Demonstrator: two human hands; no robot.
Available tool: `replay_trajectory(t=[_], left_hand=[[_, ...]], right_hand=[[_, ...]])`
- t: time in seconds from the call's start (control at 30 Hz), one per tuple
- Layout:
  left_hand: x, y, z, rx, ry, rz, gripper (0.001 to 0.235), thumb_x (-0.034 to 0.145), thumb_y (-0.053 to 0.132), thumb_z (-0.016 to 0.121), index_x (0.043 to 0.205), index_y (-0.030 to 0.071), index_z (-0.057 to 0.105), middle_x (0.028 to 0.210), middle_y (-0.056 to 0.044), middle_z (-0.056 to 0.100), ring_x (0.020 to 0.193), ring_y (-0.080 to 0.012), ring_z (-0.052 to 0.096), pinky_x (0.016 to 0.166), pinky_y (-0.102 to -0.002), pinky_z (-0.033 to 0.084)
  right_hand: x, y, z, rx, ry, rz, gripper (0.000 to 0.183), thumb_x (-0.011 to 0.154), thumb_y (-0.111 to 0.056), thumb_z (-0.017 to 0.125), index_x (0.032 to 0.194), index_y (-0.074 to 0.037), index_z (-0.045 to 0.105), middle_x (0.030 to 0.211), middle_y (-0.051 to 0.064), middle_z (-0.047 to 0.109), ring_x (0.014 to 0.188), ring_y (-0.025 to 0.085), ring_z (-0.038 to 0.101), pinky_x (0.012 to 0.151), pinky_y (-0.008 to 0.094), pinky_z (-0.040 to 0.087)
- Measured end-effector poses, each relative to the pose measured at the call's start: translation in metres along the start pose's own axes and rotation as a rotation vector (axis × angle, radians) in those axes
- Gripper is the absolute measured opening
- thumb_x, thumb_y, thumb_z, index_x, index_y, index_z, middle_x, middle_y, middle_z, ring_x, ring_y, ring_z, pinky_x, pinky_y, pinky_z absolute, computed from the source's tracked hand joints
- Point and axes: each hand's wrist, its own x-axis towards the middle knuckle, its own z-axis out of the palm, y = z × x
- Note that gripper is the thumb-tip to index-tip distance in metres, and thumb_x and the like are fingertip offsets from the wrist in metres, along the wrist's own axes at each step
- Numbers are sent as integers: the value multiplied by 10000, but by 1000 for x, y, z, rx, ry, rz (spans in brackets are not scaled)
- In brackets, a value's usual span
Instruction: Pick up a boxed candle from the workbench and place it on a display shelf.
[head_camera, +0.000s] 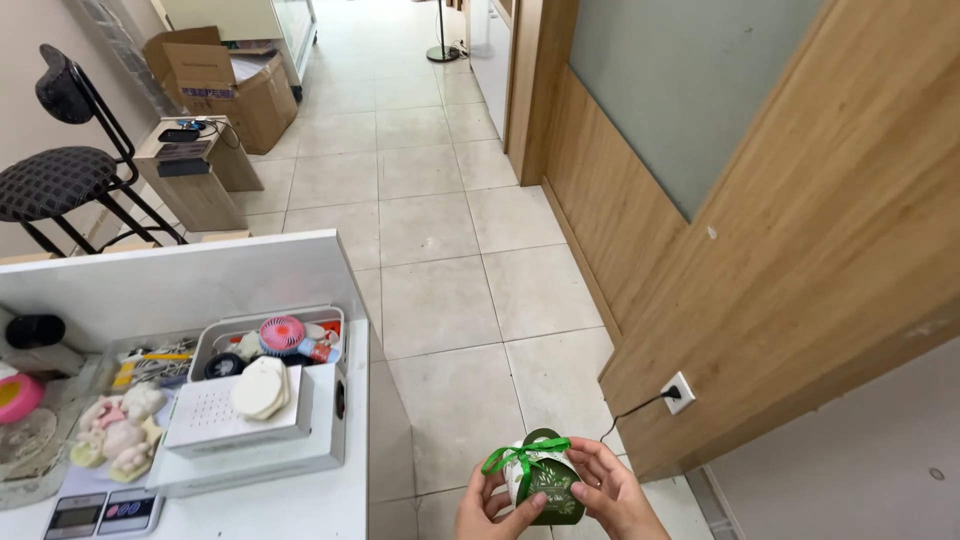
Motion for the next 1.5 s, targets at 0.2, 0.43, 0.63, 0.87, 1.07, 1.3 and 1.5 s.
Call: replay_trajectory(t=[0.2,0.43,0.63,0.87,1.07,1.3,1.5], left_hand=[[114,29,-16,-13,-1,75,759,721,71,899,1376,31,516,1150,-177,770,1069,-242,778,916,-357,629],[278,91,-10,-16,70,111,803,701,79,902,1397,55,503,1058,-185,775,1013,-237,784,886,-365,635],[401,152,-4,61,110,81,870,700,85,910,1465,96,497,1038,-176,790,990,-223,789,869,-347,624],[543,182,-40,32,111,57,888,699,78,902,1481,90,482,1092,-219,798,1044,-260,799,930,-373,625],[686,239,-73,42,64,44,829,693,104,922,1405,62,499,1036,-217,798,1008,-262,809,929,-370,619],[839,363,-98,172,-29,60,836,677,167,948,1386,91,512,985,-177,793,964,-247,803,883,-350,631],[938,409,-122,259,-99,65,948,697,309,926,1480,115,430,1133,-210,771,1060,-269,790,877,-408,659]], right_hand=[[120,-26,-21,-34,20,49,696,772,-174,840,1378,-67,515,1311,108,601,1180,197,611,852,347,561],[288,-106,-40,-95,-60,-2,713,752,-283,865,1349,-45,556,1253,132,654,1151,237,651,887,377,602],[418,-172,-54,-232,-7,42,734,712,-329,865,1334,-63,582,1220,132,670,1144,225,675,854,377,607],[564,-189,-65,-224,-7,131,729,714,-330,873,1324,-58,582,1266,142,678,1140,216,675,829,373,610],[712,-213,-71,-215,-21,92,742,715,-358,871,1321,-47,575,1249,142,682,1121,227,685,820,364,625],[882,-274,-58,-227,2,33,742,718,-378,862,1325,-55,584,1260,137,679,1140,215,678,838,364,611],[983,-300,-49,-189,48,22,675,755,-327,838,1316,-51,581,1299,133,675,1207,224,659,882,392,615]])
